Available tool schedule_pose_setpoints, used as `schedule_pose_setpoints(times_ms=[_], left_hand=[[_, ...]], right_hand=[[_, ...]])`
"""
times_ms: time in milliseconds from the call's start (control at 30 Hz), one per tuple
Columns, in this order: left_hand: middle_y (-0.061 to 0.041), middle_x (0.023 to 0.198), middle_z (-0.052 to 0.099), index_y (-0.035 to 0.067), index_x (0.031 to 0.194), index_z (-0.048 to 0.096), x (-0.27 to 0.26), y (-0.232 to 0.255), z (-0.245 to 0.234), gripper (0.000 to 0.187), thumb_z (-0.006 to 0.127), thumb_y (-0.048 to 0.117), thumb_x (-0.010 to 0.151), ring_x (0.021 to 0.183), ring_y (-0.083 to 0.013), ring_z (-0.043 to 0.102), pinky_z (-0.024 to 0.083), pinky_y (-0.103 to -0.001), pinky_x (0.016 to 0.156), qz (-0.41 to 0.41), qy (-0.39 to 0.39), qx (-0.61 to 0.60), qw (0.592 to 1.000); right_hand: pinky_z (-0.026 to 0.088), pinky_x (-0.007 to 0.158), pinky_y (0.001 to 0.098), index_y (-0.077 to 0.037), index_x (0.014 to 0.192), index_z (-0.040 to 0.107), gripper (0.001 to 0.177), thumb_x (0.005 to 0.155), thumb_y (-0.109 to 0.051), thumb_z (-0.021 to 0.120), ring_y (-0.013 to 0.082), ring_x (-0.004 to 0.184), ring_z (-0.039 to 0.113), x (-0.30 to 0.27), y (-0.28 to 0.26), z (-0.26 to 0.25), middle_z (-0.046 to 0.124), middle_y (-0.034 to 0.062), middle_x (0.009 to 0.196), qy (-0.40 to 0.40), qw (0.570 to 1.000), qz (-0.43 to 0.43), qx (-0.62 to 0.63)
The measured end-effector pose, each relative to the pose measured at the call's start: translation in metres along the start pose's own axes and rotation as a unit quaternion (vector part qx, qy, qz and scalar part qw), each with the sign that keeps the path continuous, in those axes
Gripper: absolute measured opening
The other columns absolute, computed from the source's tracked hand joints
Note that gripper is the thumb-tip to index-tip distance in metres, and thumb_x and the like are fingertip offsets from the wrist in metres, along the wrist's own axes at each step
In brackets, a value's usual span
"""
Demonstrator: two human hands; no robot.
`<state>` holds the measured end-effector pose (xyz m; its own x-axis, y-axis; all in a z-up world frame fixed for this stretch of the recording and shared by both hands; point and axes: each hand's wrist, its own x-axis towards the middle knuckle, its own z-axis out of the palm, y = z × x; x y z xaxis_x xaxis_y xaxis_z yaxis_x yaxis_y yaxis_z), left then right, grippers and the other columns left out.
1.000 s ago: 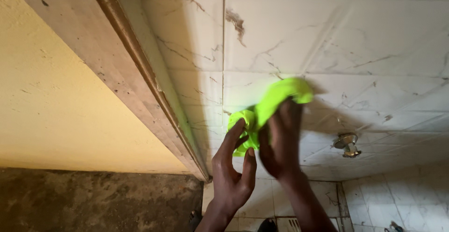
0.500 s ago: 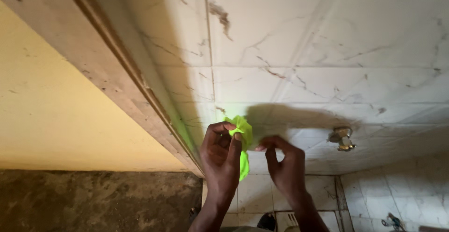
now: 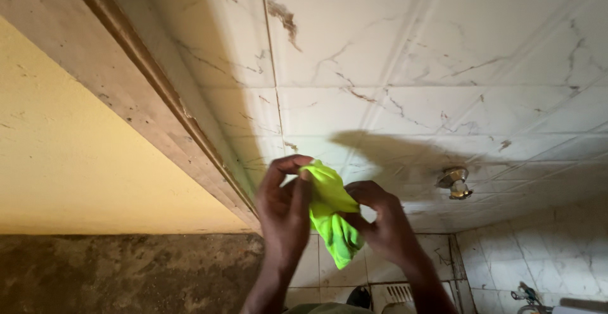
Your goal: The person wipes a tiled wall with a green cloth. They repeatedly rub the same area of the wall, focusing on the upper section near the ceiling.
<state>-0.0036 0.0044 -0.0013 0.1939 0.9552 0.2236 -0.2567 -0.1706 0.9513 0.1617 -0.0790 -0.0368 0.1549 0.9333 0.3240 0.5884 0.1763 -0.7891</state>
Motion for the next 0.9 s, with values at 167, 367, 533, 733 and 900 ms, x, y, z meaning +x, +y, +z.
schedule_pose_setpoints(times_ms=[167,367,533,733,900], left_hand=[[-0.011,0.089,0.069,-0.001,0.112,0.066,0.005,0.001,-0.017,0.017,0.059,0.002,0.096,0.066,-0.0131,0.066,0.060,-0.030,0.056,-0.010,0.041,0.018,0.999],[-0.010,0.084,0.072,0.000,0.108,0.069,0.004,-0.022,-0.018,0.016,0.063,0.013,0.099,0.069,-0.0145,0.070,0.063,-0.029,0.062,-0.011,0.004,0.027,1.000],[-0.018,0.088,0.070,-0.003,0.132,0.064,-0.009,-0.026,-0.015,0.049,0.064,0.036,0.103,0.060,-0.0210,0.063,0.061,-0.037,0.056,-0.156,-0.117,-0.071,0.978],[-0.024,0.125,0.065,0.001,0.144,0.040,-0.015,-0.016,-0.006,0.093,0.084,0.048,0.077,0.108,-0.0374,0.066,0.049,-0.057,0.092,0.346,-0.223,0.303,0.859],[-0.018,0.120,0.072,0.002,0.132,0.059,-0.032,-0.035,0.009,0.055,0.079,0.016,0.083,0.109,-0.0324,0.071,0.060,-0.044,0.094,-0.012,-0.343,0.145,0.928]], right_hand=[[0.057,0.086,0.0344,0.001,0.104,0.074,0.015,0.089,-0.004,0.075,0.0201,0.098,0.074,-0.003,0.001,-0.021,0.077,0.0100,0.107,-0.043,0.997,-0.018,0.065],[0.055,0.080,0.0342,-0.001,0.106,0.077,0.031,0.098,-0.029,0.068,0.0224,0.109,0.064,-0.003,-0.012,-0.015,0.067,0.0129,0.131,0.031,0.975,-0.050,0.214],[0.049,0.110,0.0465,0.004,0.141,0.060,0.051,0.104,-0.030,0.068,0.0302,0.128,0.059,-0.007,-0.013,-0.015,0.061,0.0194,0.138,0.090,0.905,-0.037,0.413],[0.043,0.123,0.0478,0.001,0.155,0.043,0.063,0.106,-0.028,0.070,0.0270,0.142,0.053,-0.002,-0.024,-0.026,0.054,0.0159,0.149,0.139,0.879,-0.134,0.437],[0.051,0.112,0.0419,-0.002,0.159,0.038,0.065,0.112,-0.036,0.066,0.0217,0.130,0.057,0.017,-0.025,-0.041,0.056,0.0115,0.144,0.261,0.900,-0.210,0.279]])
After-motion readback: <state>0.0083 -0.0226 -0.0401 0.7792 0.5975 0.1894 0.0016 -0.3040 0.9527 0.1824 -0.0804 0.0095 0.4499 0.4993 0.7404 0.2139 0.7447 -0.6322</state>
